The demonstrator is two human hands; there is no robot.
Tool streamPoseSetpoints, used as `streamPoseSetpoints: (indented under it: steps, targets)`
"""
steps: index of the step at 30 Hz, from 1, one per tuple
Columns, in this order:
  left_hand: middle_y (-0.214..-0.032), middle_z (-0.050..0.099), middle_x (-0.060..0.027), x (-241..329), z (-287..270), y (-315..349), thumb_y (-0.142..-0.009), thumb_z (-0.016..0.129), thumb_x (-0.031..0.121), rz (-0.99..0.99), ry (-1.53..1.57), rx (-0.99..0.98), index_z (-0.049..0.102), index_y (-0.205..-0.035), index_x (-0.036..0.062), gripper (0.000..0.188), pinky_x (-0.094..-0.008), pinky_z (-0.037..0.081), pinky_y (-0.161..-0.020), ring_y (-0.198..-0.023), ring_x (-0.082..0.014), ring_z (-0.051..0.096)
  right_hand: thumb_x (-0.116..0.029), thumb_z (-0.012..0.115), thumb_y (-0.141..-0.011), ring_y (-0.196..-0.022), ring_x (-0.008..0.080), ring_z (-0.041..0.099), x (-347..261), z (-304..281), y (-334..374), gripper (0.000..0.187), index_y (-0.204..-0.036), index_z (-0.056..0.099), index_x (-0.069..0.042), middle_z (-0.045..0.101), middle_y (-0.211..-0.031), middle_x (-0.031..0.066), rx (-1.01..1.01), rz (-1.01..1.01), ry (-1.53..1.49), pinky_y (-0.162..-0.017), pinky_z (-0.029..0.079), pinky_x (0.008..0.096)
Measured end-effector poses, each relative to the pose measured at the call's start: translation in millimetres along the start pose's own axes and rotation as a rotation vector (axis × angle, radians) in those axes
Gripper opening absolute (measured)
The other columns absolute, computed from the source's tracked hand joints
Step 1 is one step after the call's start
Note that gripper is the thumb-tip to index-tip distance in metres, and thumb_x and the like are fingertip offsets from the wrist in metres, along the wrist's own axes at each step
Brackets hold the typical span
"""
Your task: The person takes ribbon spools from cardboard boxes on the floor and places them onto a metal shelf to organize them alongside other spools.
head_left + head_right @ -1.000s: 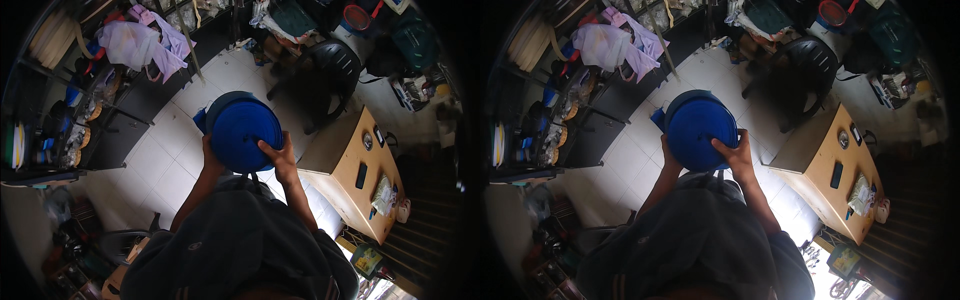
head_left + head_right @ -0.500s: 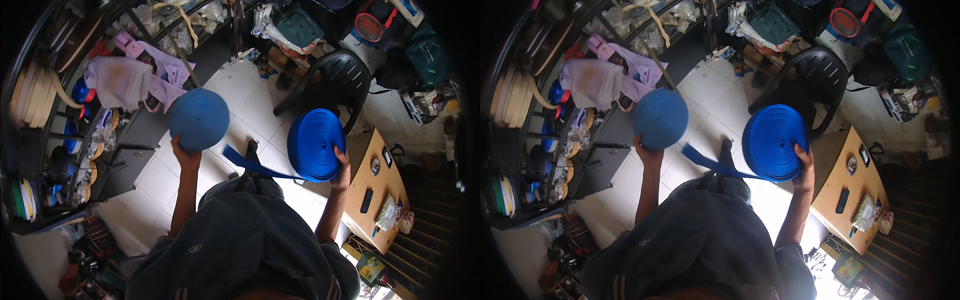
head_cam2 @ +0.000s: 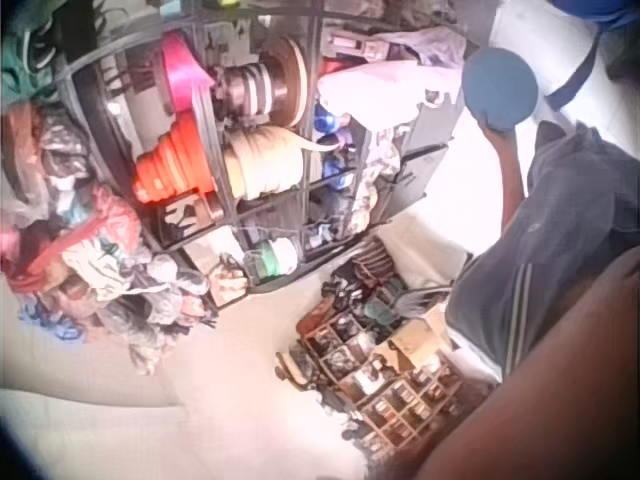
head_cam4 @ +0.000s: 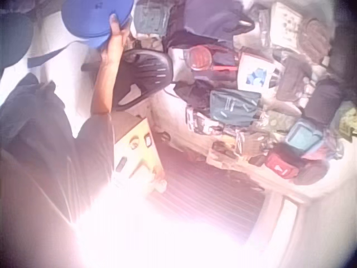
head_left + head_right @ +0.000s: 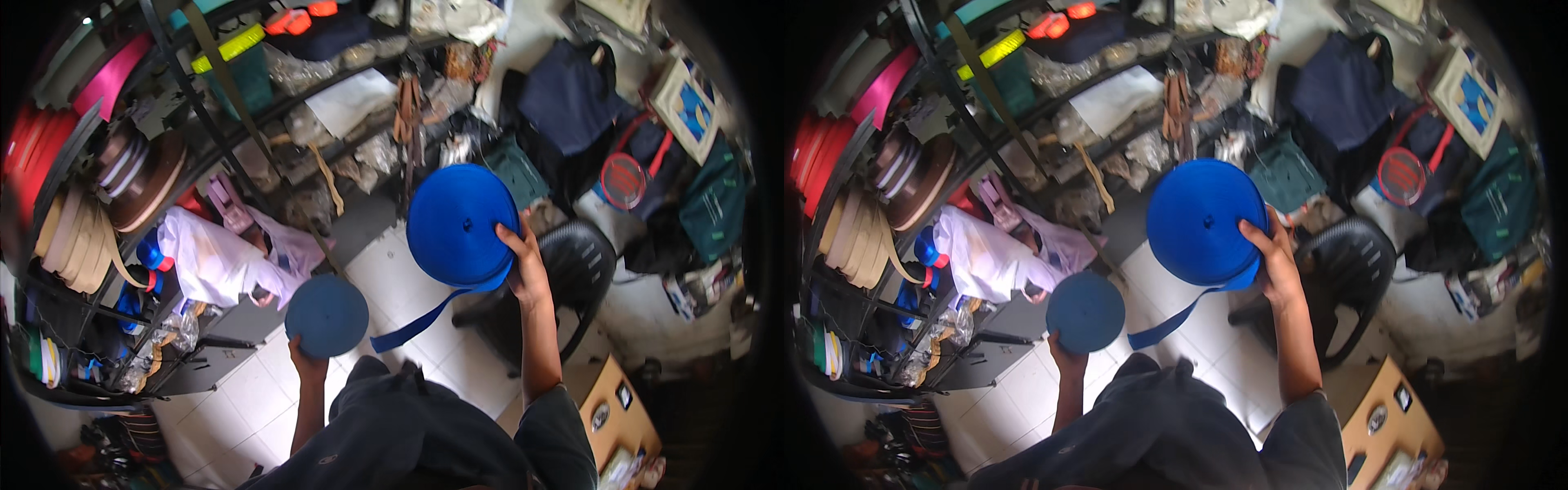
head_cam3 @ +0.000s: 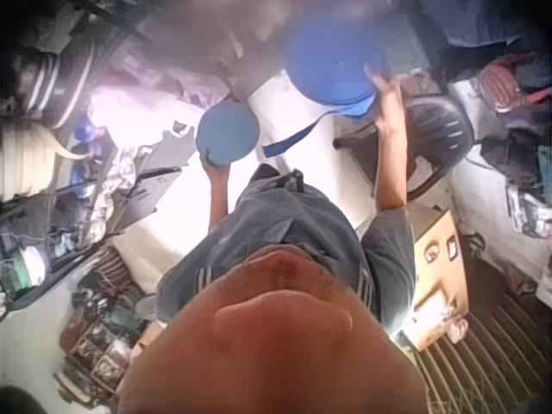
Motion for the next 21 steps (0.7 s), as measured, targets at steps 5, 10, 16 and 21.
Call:
streamPoseSetpoints:
  steps: [5, 10, 16, 21]
  targets:
    - [-0.133, 0.044, -0.0125, 1.3, 29.4, -48.8, -0.077, 0.059, 0.032, 0.008, 0.111, -0.029, 0.037, -0.134, 0.007, 0.066, -0.0462, 0.035, -0.104, -0.123, -0.0306, 0.044, -0.022, 0.07, -0.079, -0.101, 0.0204, 0.057, -60.3, 70.7, -112.6, 0.055, -0.123, 0.046, 0.001, 0.058, -0.112, 0.0113, -0.11, -0.104, -0.077, -0.091, 0.045, 0.0328]
    - [-0.13, 0.047, -0.012, 23.1, 75.1, -101.9, -0.077, 0.06, 0.033, 0.028, 0.112, -0.083, 0.038, -0.132, 0.0059, 0.065, -0.0441, 0.035, -0.103, -0.122, -0.0289, 0.045, -0.023, 0.068, -0.081, -0.099, 0.0217, 0.059, -102.4, 125.1, -198.7, 0.048, -0.118, 0.05, 0.002, 0.06, -0.111, 0.0105, -0.175, -0.13, -0.214, -0.09, 0.046, 0.0342]
    - [-0.129, 0.047, -0.0109, 42.9, 125.4, -170.7, -0.077, 0.06, 0.034, -0.053, 0.09, -0.177, 0.039, -0.132, 0.0061, 0.065, -0.0443, 0.036, -0.103, -0.121, -0.0284, 0.045, -0.025, 0.065, -0.084, -0.095, 0.0227, 0.06, -159.7, 173.1, -288.2, 0.041, -0.113, 0.053, 0.001, 0.061, -0.106, 0.0122, -0.2, -0.283, -0.253, -0.085, 0.049, 0.0372]
    - [-0.127, 0.049, -0.0112, 29.8, 147.4, -204.8, -0.075, 0.059, 0.036, -0.061, 0.054, -0.132, 0.041, -0.13, 0.0069, 0.065, -0.0458, 0.036, -0.101, -0.119, -0.0299, 0.046, -0.023, 0.061, -0.086, -0.088, 0.0234, 0.061, -213.6, 196.3, -385.4, 0.035, -0.11, 0.051, 0.0, 0.06, -0.101, 0.0125, -0.253, -0.377, -0.149, -0.079, 0.052, 0.0391]
Point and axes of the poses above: each hand's wrist, its own y-axis away from the middle knuckle, its own z-axis out of the palm, x = y × z, the point moved 3 cm from there along -y, towards the middle knuckle
